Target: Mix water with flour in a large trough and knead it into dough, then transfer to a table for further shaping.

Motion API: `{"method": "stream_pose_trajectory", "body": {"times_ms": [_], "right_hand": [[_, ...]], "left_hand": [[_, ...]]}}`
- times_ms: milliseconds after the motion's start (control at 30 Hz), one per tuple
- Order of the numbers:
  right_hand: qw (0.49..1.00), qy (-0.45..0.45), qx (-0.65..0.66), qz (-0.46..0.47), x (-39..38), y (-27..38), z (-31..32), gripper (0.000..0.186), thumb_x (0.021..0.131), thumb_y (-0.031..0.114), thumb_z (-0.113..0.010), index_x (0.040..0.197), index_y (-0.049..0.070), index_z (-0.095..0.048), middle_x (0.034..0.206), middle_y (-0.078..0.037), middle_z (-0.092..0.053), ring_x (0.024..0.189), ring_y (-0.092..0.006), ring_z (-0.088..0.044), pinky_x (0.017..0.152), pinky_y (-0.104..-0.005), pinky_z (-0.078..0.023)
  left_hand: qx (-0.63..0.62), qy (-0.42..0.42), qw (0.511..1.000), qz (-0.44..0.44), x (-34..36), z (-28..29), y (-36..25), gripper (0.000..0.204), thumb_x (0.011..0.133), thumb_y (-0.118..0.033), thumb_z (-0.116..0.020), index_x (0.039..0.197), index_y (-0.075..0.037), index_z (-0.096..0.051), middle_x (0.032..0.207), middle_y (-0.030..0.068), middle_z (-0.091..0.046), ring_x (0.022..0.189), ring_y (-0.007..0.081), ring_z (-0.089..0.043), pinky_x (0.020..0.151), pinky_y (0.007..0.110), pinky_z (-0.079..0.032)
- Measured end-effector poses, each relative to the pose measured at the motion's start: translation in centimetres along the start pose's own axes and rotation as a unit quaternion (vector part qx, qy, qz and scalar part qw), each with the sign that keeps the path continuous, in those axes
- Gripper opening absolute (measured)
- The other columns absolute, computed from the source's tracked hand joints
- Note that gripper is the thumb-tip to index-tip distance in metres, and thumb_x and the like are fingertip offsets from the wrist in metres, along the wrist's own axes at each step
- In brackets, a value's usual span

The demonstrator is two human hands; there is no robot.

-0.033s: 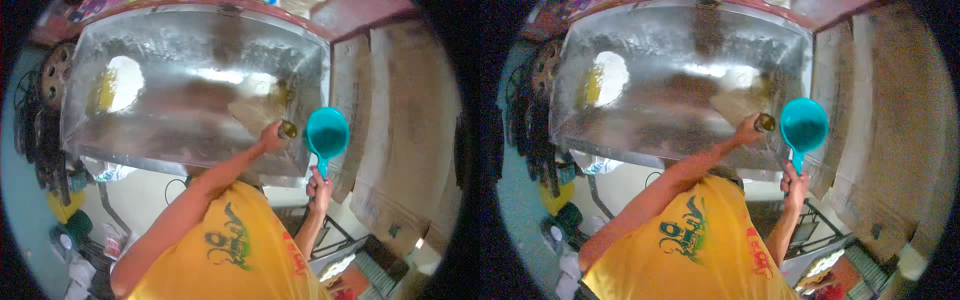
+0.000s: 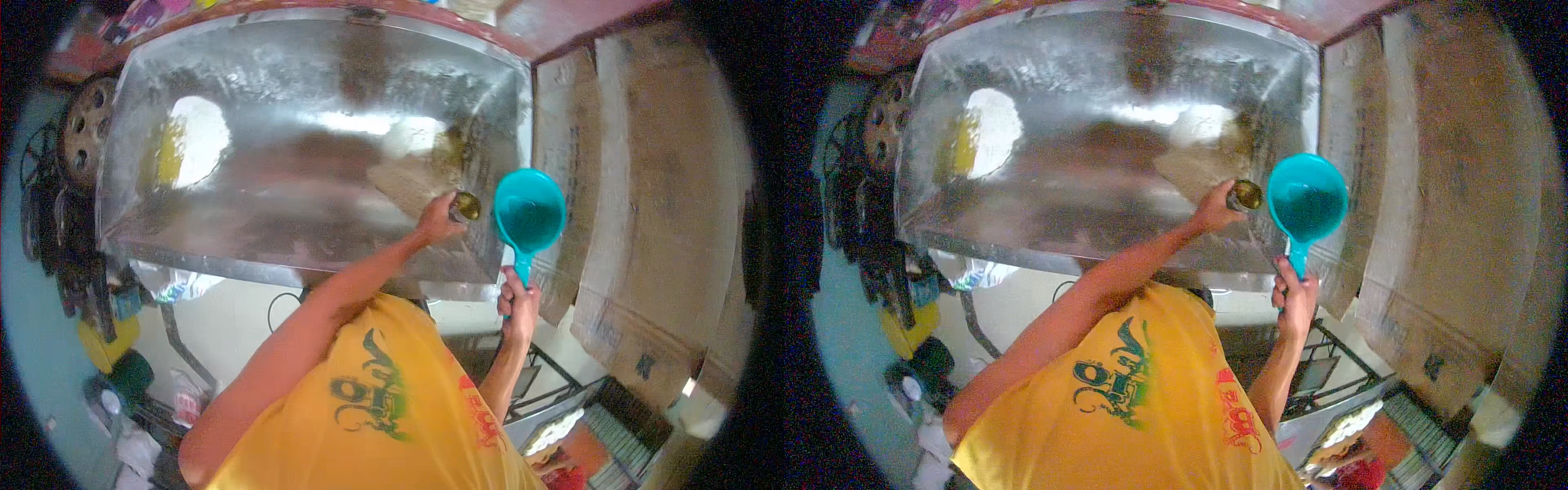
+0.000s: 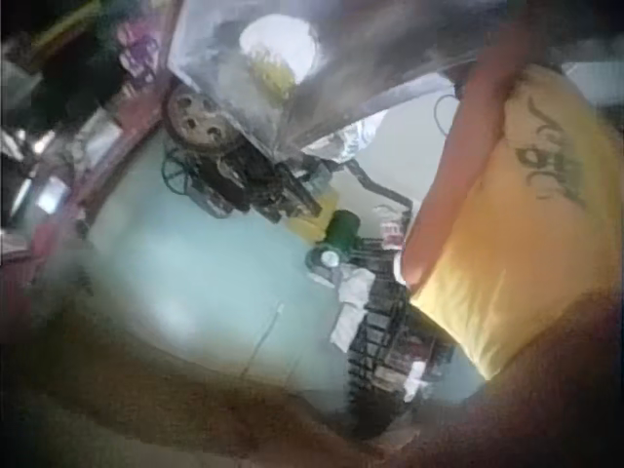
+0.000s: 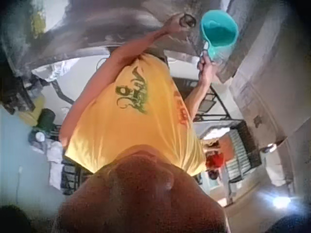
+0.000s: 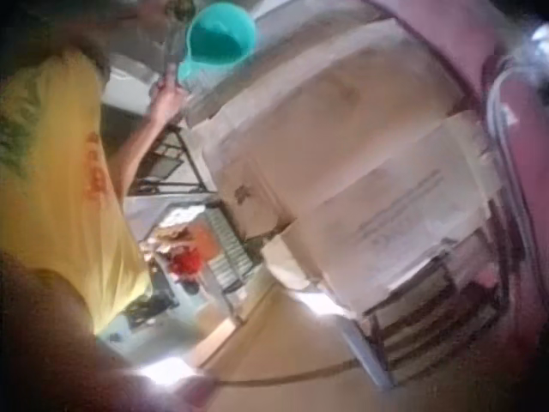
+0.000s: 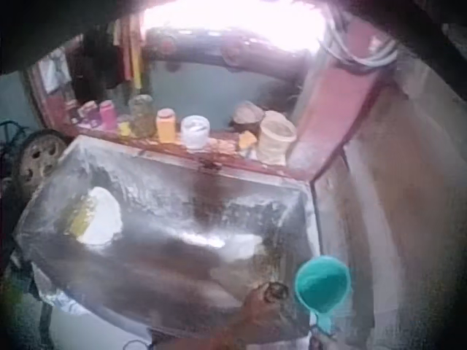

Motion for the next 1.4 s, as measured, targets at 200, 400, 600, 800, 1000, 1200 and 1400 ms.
{"method": "stream_pose_trajectory", "body": {"times_ms": [200,400,600,800,1000,1200,1400], "right_hand": [[0.984,-0.011,-0.164,0.070,-0.8,-0.1,0.8,0.028,0.095,0.023,-0.069,0.075,0.008,-0.058,0.058,0.000,-0.052,0.044,-0.0072,-0.046,0.039,-0.0260,-0.031],[0.959,-0.012,-0.255,0.120,-1.2,-0.2,0.8,0.030,0.097,0.024,-0.066,0.075,0.005,-0.059,0.057,-0.002,-0.055,0.046,-0.0109,-0.050,0.044,-0.0311,-0.037],[0.927,-0.031,-0.334,0.171,-1.0,-0.4,1.0,0.032,0.095,0.029,-0.066,0.079,0.001,-0.063,0.058,-0.007,-0.059,0.054,-0.0178,-0.055,0.054,-0.0377,-0.042],[0.922,-0.050,-0.349,0.161,-1.9,0.3,0.7,0.028,0.094,0.025,-0.066,0.083,-0.001,-0.065,0.060,-0.009,-0.061,0.055,-0.0203,-0.057,0.055,-0.0398,-0.043],[0.918,-0.043,-0.359,0.163,-1.8,0.3,1.1,0.026,0.093,0.024,-0.067,0.086,-0.001,-0.067,0.061,-0.011,-0.063,0.056,-0.0211,-0.059,0.055,-0.0397,-0.043],[0.923,-0.038,-0.349,0.157,-2.2,0.8,0.9,0.026,0.093,0.024,-0.068,0.089,-0.001,-0.068,0.062,-0.013,-0.064,0.055,-0.0219,-0.059,0.056,-0.0404,-0.044],[0.913,-0.049,-0.364,0.175,-2.3,1.0,0.8,0.025,0.092,0.023,-0.069,0.091,-0.002,-0.068,0.066,-0.017,-0.065,0.058,-0.0264,-0.060,0.059,-0.0421,-0.045]], "left_hand": [[0.027,0.020,0.997,-0.071,-0.9,0.7,-1.6,0.092,0.062,-0.023,-0.090,0.143,-0.003,-0.049,0.137,0.0218,-0.056,0.128,0.0383,-0.052,0.109,0.044,-0.041],[0.014,-0.007,0.995,-0.100,-1.5,2.0,-3.4,0.088,0.066,-0.016,-0.087,0.144,-0.005,-0.048,0.136,0.0211,-0.057,0.128,0.0390,-0.051,0.110,0.046,-0.041],[0.057,-0.005,0.988,-0.145,-1.5,2.8,-4.4,0.084,0.066,-0.016,-0.085,0.141,-0.004,-0.050,0.135,0.0215,-0.057,0.126,0.0399,-0.052,0.109,0.046,-0.042],[0.060,-0.008,0.988,-0.143,-1.8,3.4,-3.7,0.083,0.065,-0.014,-0.084,0.140,-0.005,-0.050,0.134,0.0197,-0.058,0.124,0.0384,-0.054,0.108,0.045,-0.043],[0.050,0.014,0.988,-0.143,-1.8,3.6,-3.1,0.086,0.067,-0.019,-0.088,0.142,-0.003,-0.048,0.137,0.0218,-0.055,0.129,0.0387,-0.050,0.111,0.045,-0.040],[0.060,0.004,0.990,-0.125,-1.6,3.4,-2.6,0.084,0.067,-0.016,-0.085,0.142,-0.005,-0.049,0.140,0.0193,-0.055,0.130,0.0377,-0.049,0.111,0.045,-0.041],[0.063,-0.002,0.991,-0.120,-1.4,3.4,-2.4,0.087,0.067,-0.018,-0.086,0.143,-0.004,-0.048,0.141,0.0196,-0.054,0.132,0.0376,-0.048,0.112,0.045,-0.040]]}}
Point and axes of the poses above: each hand's wrist, its own x-axis towards the middle knuckle, its own z-axis out of the back of the hand, y = z × x, the point moved 6 cm from there along x, towards the middle knuckle
